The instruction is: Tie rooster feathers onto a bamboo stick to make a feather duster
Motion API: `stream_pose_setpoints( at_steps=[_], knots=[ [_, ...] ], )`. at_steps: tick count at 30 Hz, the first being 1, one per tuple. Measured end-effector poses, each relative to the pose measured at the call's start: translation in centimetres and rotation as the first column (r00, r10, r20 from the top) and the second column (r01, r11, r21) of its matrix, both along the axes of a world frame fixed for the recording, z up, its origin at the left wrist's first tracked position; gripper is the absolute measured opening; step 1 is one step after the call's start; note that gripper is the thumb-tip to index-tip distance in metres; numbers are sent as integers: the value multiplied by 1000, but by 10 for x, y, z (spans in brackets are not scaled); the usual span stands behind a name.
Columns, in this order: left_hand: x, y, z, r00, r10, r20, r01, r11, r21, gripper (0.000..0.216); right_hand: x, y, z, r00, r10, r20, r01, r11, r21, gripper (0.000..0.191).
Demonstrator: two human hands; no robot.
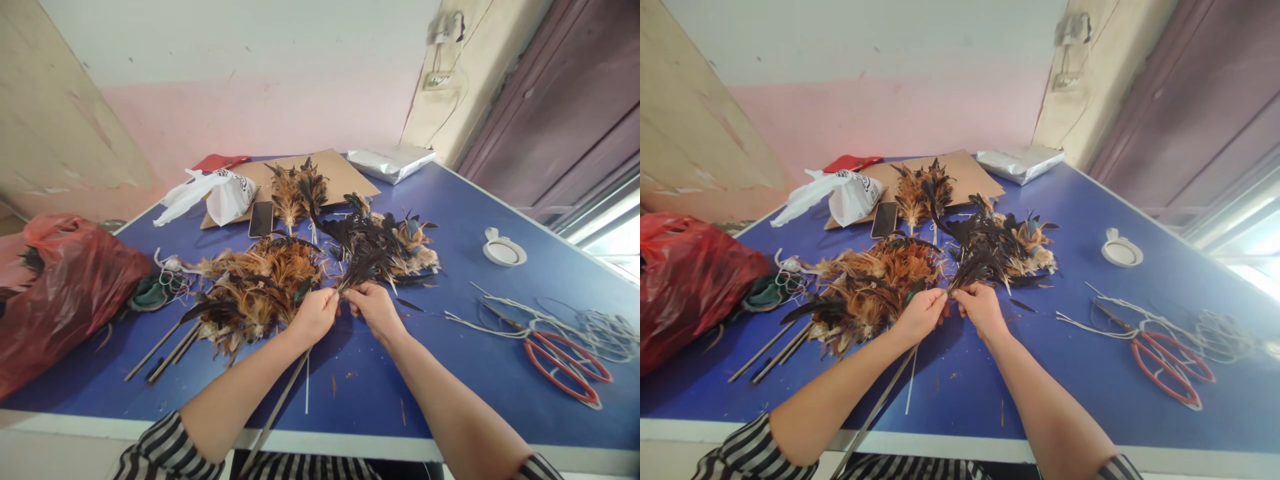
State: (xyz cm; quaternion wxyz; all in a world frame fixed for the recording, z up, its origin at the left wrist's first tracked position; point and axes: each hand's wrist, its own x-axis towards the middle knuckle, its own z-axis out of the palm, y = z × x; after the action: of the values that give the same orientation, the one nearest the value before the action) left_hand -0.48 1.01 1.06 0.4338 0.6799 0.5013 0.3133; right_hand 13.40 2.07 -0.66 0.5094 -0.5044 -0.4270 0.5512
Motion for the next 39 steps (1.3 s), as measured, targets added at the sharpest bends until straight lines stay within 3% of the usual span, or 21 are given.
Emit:
stream_pose_setpoints(
  at_steps=[6,12,22,25,27,30,32,34,36,39],
  knots=[
    [-1,-2,1,969,75,-235,-12,966,259,25,-4,-4,2,997,74,7,-74,996,-56,18],
    [1,-7,-2,903,88,-421,52,949,310,17,-8,-6,-1,994,18,-106,-29,993,-111,29],
    [3,-12,-1,916,70,-396,58,952,302,19,-6,-4,2,964,0,-266,-58,975,-213,28],
    [4,-12,0,956,51,-289,37,956,292,23,-5,-4,4,965,17,-263,-73,977,-202,27],
    [6,-11,1,985,27,-168,10,976,218,28,-3,-3,5,962,36,-271,-89,979,-185,27],
    [7,-9,5,996,4,94,7,993,-119,34,2,-2,7,954,85,-288,-130,981,-141,28],
    [6,-7,10,955,29,294,91,918,-387,34,6,-1,9,943,137,-304,-176,979,-102,30],
    [1,-3,14,895,83,438,197,809,-554,29,9,-2,11,936,179,-303,-210,975,-73,30],
    [-4,1,17,850,151,506,254,723,-642,21,11,-2,13,940,197,-279,-222,973,-61,31],
    [-9,4,17,809,237,537,280,649,-708,14,12,-4,15,952,203,-230,-224,972,-67,32]
  ],
)
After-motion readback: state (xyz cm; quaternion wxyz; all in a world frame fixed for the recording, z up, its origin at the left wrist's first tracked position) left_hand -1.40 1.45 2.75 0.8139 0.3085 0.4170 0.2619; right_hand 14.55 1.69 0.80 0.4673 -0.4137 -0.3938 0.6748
